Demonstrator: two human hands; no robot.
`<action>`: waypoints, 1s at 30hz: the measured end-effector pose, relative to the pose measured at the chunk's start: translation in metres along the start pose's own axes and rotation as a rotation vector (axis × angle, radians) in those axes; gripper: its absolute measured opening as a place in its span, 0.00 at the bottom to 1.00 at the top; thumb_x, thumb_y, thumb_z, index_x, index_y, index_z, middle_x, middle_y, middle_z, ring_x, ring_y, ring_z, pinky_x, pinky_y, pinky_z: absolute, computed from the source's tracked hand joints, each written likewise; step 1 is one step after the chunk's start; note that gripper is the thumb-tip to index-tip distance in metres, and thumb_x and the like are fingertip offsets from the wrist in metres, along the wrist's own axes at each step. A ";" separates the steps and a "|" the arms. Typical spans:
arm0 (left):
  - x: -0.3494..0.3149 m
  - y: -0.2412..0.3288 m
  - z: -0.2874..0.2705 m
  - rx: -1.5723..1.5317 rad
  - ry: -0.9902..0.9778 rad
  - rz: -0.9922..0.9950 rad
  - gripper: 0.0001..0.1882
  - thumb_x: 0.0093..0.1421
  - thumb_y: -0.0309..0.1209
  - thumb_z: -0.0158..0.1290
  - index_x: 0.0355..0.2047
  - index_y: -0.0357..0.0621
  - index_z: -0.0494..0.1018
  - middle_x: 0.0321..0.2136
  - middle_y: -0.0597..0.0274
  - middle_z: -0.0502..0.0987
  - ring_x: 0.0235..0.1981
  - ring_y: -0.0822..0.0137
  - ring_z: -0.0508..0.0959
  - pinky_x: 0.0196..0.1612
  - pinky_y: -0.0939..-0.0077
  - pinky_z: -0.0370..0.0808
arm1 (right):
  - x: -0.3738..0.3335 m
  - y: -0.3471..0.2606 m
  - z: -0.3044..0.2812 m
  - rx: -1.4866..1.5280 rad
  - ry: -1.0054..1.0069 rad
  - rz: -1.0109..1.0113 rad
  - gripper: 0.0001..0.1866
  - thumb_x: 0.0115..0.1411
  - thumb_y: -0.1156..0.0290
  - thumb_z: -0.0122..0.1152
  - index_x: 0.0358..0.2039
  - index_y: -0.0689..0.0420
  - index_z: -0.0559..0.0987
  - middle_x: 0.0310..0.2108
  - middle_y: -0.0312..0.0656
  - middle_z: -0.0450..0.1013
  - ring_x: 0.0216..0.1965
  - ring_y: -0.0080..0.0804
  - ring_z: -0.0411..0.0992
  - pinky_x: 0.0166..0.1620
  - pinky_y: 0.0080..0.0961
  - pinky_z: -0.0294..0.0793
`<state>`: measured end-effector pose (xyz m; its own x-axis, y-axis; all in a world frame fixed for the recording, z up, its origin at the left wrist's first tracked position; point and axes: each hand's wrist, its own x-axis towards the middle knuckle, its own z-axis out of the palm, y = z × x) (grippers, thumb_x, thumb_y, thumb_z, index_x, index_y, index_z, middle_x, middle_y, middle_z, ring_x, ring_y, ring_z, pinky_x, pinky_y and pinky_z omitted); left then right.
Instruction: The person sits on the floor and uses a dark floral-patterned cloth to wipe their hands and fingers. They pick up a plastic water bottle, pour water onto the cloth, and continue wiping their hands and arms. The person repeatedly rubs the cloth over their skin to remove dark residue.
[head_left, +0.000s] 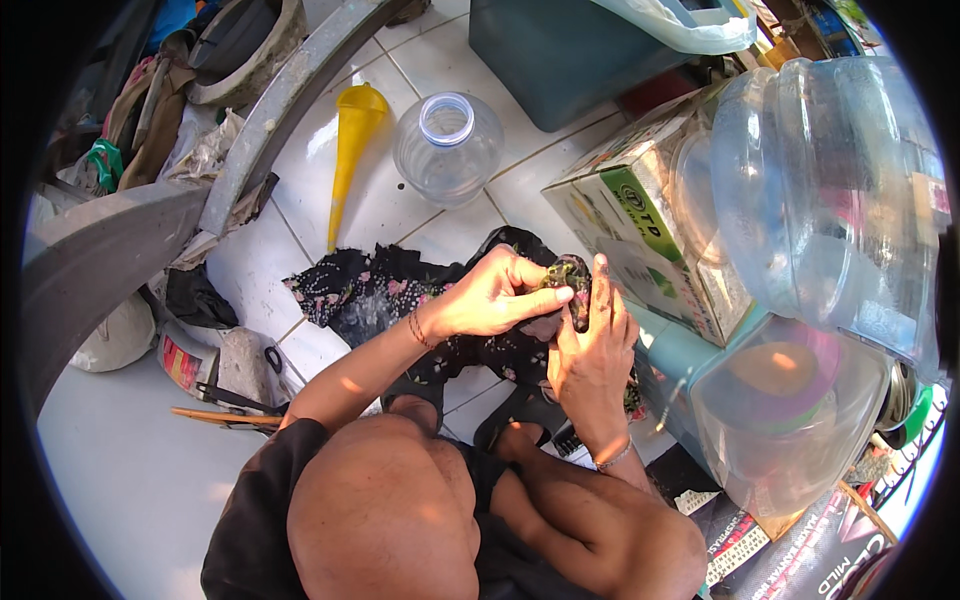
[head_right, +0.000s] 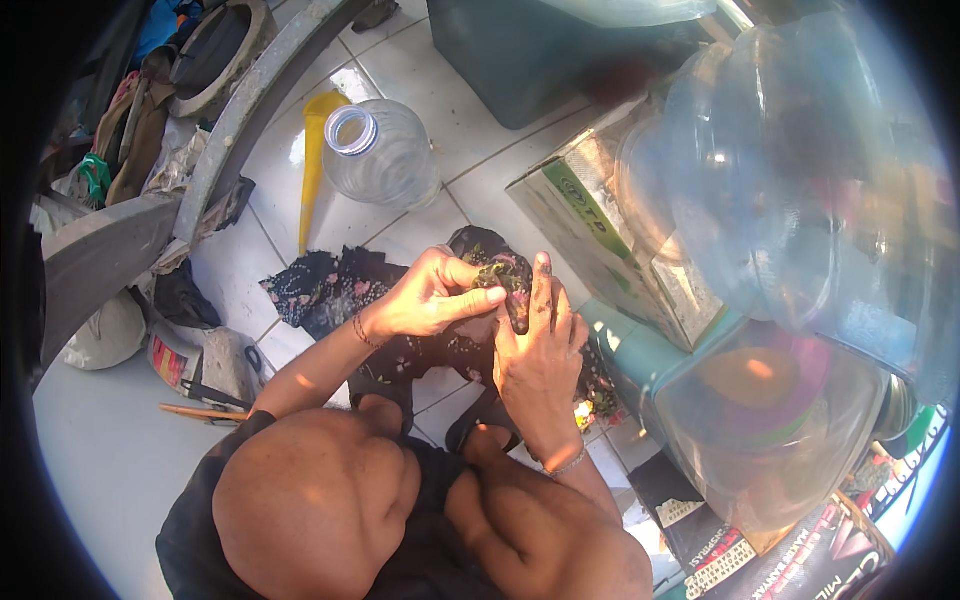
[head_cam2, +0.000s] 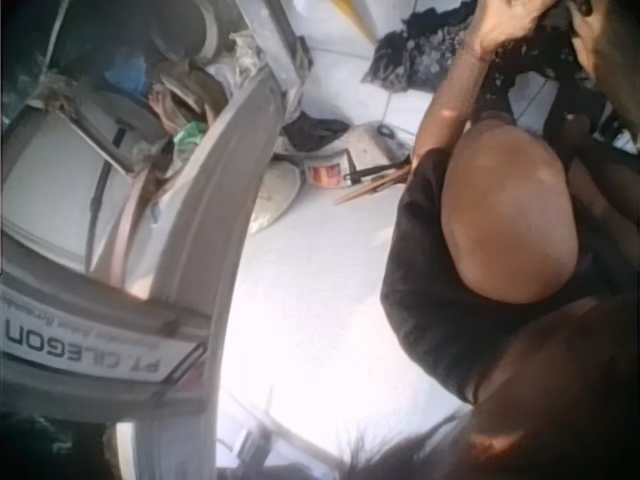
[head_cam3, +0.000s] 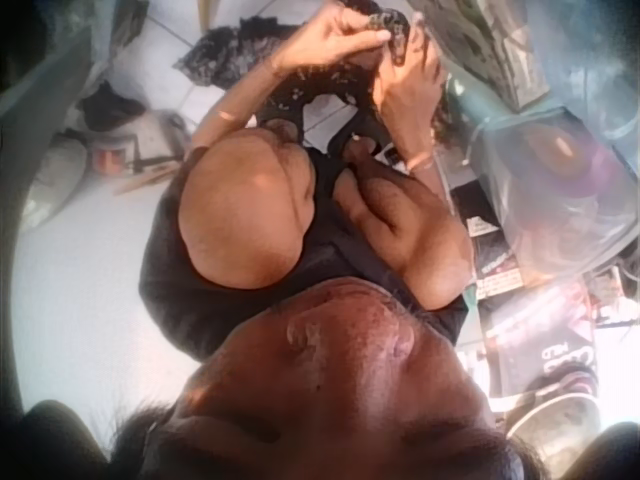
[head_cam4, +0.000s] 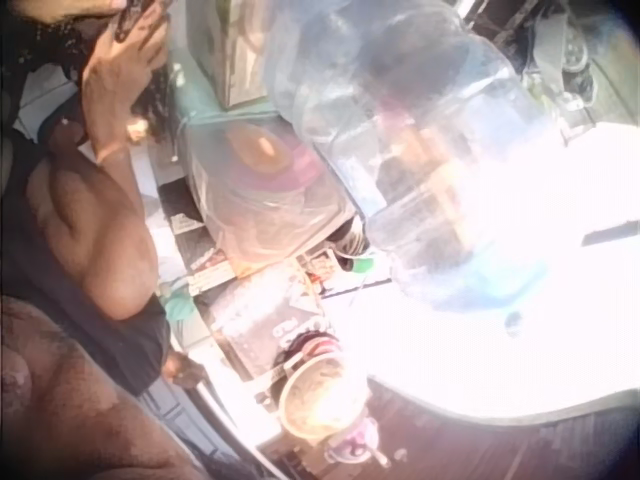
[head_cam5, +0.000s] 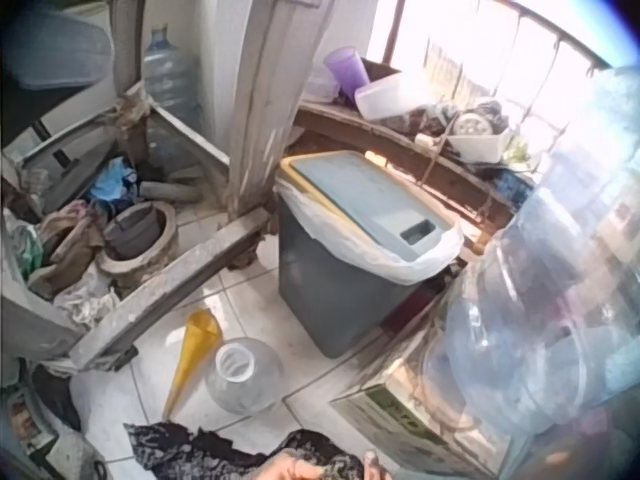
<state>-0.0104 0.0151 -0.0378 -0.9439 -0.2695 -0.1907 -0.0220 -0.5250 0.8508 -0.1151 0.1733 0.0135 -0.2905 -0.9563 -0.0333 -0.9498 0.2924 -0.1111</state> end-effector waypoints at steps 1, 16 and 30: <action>-0.003 0.000 -0.011 0.067 -0.041 0.004 0.10 0.69 0.31 0.59 0.37 0.35 0.84 0.16 0.78 0.67 0.20 0.85 0.60 0.20 0.79 0.56 | 0.002 -0.002 0.003 0.022 0.005 -0.029 0.18 0.62 0.70 0.60 0.54 0.48 0.82 0.72 0.55 0.55 0.63 0.55 0.64 0.58 0.49 0.66; -0.029 -0.029 -0.025 -0.845 -0.079 -0.203 0.28 0.71 0.39 0.53 0.66 0.36 0.63 0.58 0.58 0.74 0.55 0.69 0.77 0.58 0.67 0.75 | 0.013 0.006 0.004 -0.208 0.022 -0.046 0.33 0.61 0.69 0.56 0.67 0.29 0.71 0.72 0.55 0.56 0.60 0.51 0.68 0.55 0.41 0.66; -0.007 -0.025 0.011 -0.082 0.281 -0.124 0.21 0.71 0.40 0.56 0.22 0.40 0.75 0.17 0.77 0.66 0.21 0.85 0.61 0.23 0.82 0.60 | 0.011 0.001 0.012 -0.118 0.040 -0.031 0.21 0.56 0.69 0.62 0.50 0.58 0.80 0.74 0.50 0.53 0.66 0.52 0.62 0.58 0.46 0.66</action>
<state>-0.0064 0.0391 -0.0525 -0.8076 -0.4059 -0.4279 -0.0939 -0.6278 0.7727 -0.1179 0.1626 0.0008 -0.2634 -0.9647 0.0084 -0.9647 0.2634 0.0059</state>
